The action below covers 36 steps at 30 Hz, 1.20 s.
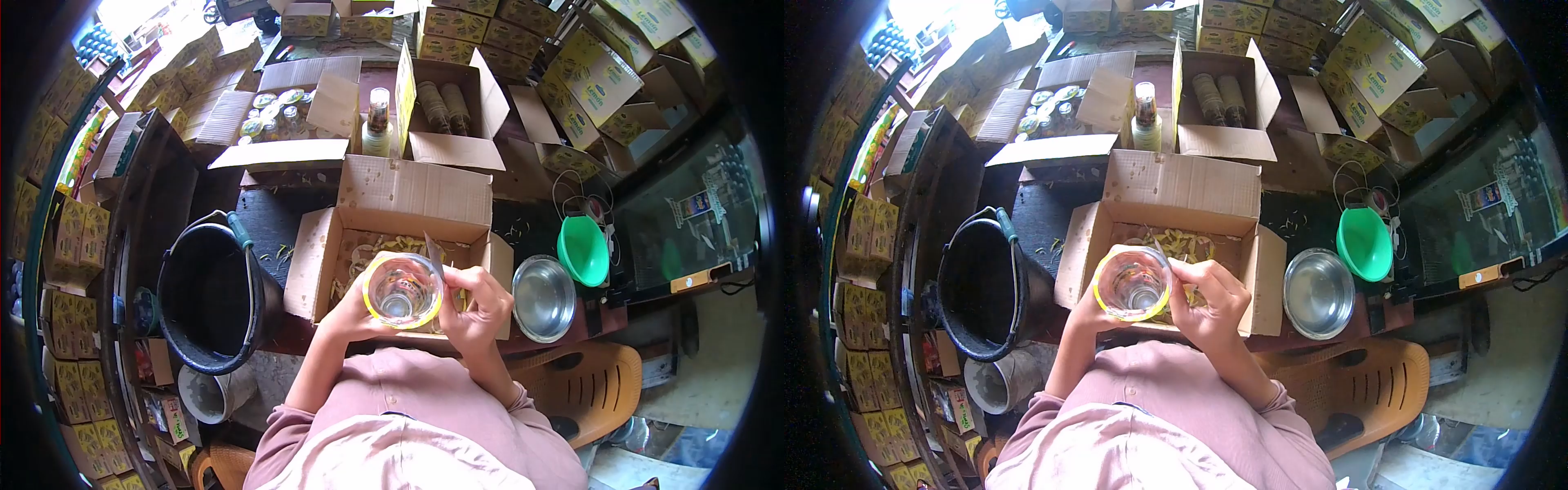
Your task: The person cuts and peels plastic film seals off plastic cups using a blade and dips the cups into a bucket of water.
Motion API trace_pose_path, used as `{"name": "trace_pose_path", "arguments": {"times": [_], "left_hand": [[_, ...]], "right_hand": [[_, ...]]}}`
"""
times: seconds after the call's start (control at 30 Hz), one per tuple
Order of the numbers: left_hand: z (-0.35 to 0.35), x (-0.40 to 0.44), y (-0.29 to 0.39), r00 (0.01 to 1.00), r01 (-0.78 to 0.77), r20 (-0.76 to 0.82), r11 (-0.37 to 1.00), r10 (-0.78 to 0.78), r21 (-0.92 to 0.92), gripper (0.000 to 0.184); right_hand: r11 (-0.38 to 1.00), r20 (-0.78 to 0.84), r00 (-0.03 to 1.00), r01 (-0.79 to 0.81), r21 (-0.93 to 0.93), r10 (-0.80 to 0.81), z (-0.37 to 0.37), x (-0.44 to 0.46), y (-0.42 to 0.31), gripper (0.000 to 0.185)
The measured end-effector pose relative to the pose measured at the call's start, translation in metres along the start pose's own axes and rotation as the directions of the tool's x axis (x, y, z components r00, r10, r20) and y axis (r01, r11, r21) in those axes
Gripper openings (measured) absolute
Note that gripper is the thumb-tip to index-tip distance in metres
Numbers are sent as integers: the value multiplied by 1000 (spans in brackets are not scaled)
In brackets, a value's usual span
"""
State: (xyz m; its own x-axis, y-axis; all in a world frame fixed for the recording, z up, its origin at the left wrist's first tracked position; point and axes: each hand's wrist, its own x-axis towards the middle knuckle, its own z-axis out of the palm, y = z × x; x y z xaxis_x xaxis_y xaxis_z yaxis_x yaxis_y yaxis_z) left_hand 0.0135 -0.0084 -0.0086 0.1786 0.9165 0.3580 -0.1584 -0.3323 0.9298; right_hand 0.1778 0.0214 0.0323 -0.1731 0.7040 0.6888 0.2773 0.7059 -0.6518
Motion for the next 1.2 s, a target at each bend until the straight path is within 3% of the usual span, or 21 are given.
{"name": "trace_pose_path", "arguments": {"times": [0.1,0.2,0.3,0.4,0.63,0.93,1.2], "left_hand": [[-2,1,0,1000,-5,28,997,7,-78,71],[6,2,-2,992,-29,-130,984,6,-176,74],[5,0,-14,991,-45,-133,995,34,-85,80],[6,-1,-15,974,-83,-222,987,52,-135,79],[4,0,-3,974,-18,-227,987,-19,-160,71],[-1,-1,-2,994,-53,-82,987,66,152,78],[-4,-5,-6,997,17,-70,999,-13,50,80]], "right_hand": [[1000,-4,1000,-6,1,6,0,1,-1,16],[1000,-25,1000,-4,-29,3,2,1,-1,15],[999,-49,999,-6,-52,3,4,2,-3,14],[998,-62,998,-20,-59,16,5,2,-5,12],[996,-59,997,43,-73,-47,5,0,-6,11],[992,-41,997,66,-103,-71,5,1,-5,13],[996,1,999,37,-78,-37,0,-1,-3,13]]}}
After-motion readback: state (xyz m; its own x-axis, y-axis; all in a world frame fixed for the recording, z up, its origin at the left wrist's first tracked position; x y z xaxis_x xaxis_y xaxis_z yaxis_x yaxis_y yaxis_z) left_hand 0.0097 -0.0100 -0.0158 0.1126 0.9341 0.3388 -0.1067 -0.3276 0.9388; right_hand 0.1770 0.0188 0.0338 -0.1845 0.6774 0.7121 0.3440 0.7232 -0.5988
